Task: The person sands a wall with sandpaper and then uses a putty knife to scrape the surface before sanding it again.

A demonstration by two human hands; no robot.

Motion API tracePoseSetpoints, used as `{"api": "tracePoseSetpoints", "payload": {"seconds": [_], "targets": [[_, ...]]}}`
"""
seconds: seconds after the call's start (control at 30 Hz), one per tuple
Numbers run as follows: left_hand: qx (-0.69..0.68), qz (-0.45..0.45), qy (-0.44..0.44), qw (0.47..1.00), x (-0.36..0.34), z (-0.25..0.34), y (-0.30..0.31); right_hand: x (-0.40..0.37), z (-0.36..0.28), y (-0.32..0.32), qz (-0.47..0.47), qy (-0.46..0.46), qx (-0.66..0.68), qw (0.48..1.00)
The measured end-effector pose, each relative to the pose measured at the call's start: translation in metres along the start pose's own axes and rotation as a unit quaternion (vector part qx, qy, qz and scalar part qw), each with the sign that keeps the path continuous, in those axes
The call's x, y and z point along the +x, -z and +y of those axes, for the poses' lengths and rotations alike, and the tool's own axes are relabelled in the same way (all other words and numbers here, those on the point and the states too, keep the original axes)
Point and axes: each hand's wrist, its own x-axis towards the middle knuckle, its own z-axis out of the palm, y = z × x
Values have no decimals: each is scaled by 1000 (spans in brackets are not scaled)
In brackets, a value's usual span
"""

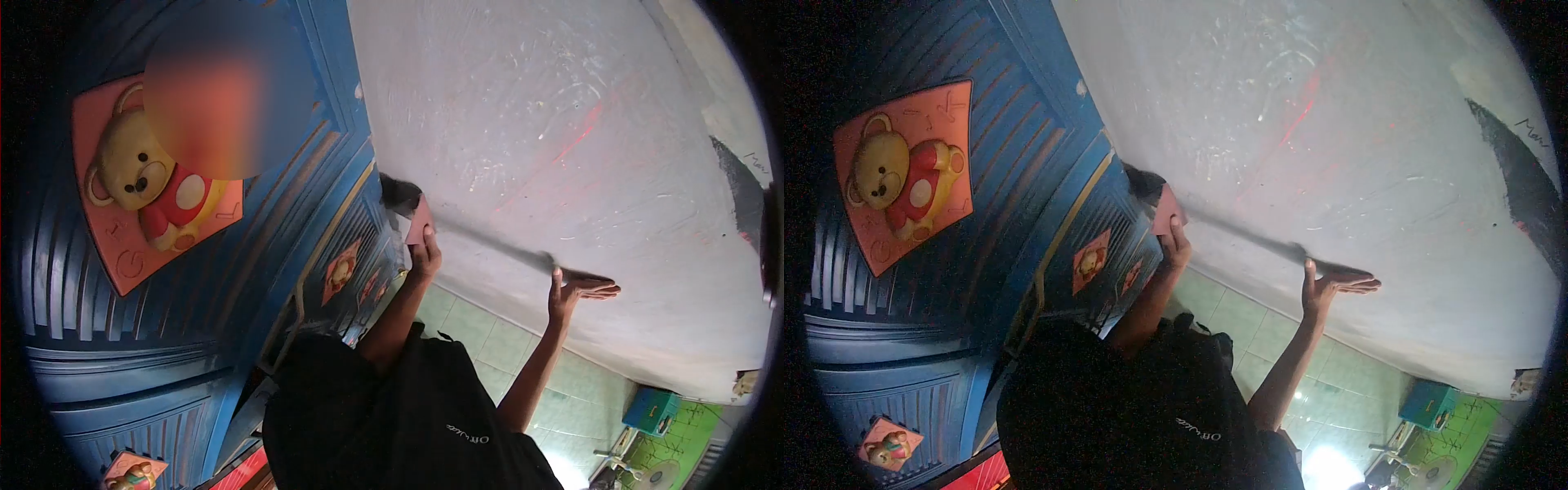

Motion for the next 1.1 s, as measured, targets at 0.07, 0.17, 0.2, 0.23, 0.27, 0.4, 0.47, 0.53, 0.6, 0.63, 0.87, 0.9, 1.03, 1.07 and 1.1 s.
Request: {"api": "tracePoseSetpoints", "payload": {"seconds": [0.07, 0.17, 0.2, 0.23, 0.27, 0.4, 0.47, 0.53, 0.6, 0.63, 0.87, 0.9, 1.03, 1.07, 1.1], "targets": [[9, 24, 3, 1000, 2, -2, -3, 3, 6, -2, 17, 31, -22, 999], [235, 121, -199, 944, 44, 4, -12, 4, -14, 2, 45, 15, -11, 999], [295, 141, -254, 910, 47, -3, -14, 2, -13, 2, 43, 12, -11, 999], [317, 157, -270, 896, 45, -3, -19, 2, -12, 2, 36, 10, -14, 999], [316, 156, -271, 896, 39, -11, -20, 2, -10, 3, 29, 8, -17, 999], [246, 99, -265, 927, -17, -36, -15, 4, -15, 5, 38, 18, -17, 999], [175, 53, -189, 965, -32, -24, -7, 3, -15, 4, 32, 15, -5, 999], [126, -6, 1, 992, -17, 0, 3, 4, -8, -1, 34, 25, -7, 999], [84, 18, -32, 996, 15, 14, 1, 1, -2, 1, 26, 31, -10, 999], [260, 63, -146, 952, 26, 13, 0, 0, -1, 1, 18, 25, -6, 1000], [199, 47, -147, 968, 4, -10, -5, 0, -10, 1, 22, 13, -9, 1000], [37, -33, -1, 999, 1, 2, 1, 2, -17, 3, 31, 9, -11, 999], [31, 5, 21, 999, -2, 6, -4, 4, -19, 2, 46, 0, 7, 999], [34, 3, 24, 999, 4, 11, -6, 3, -21, 4, 41, -1, 6, 999], [172, 45, -87, 980, 14, 9, -10, 4, -25, 4, 37, -2, 10, 999]]}}
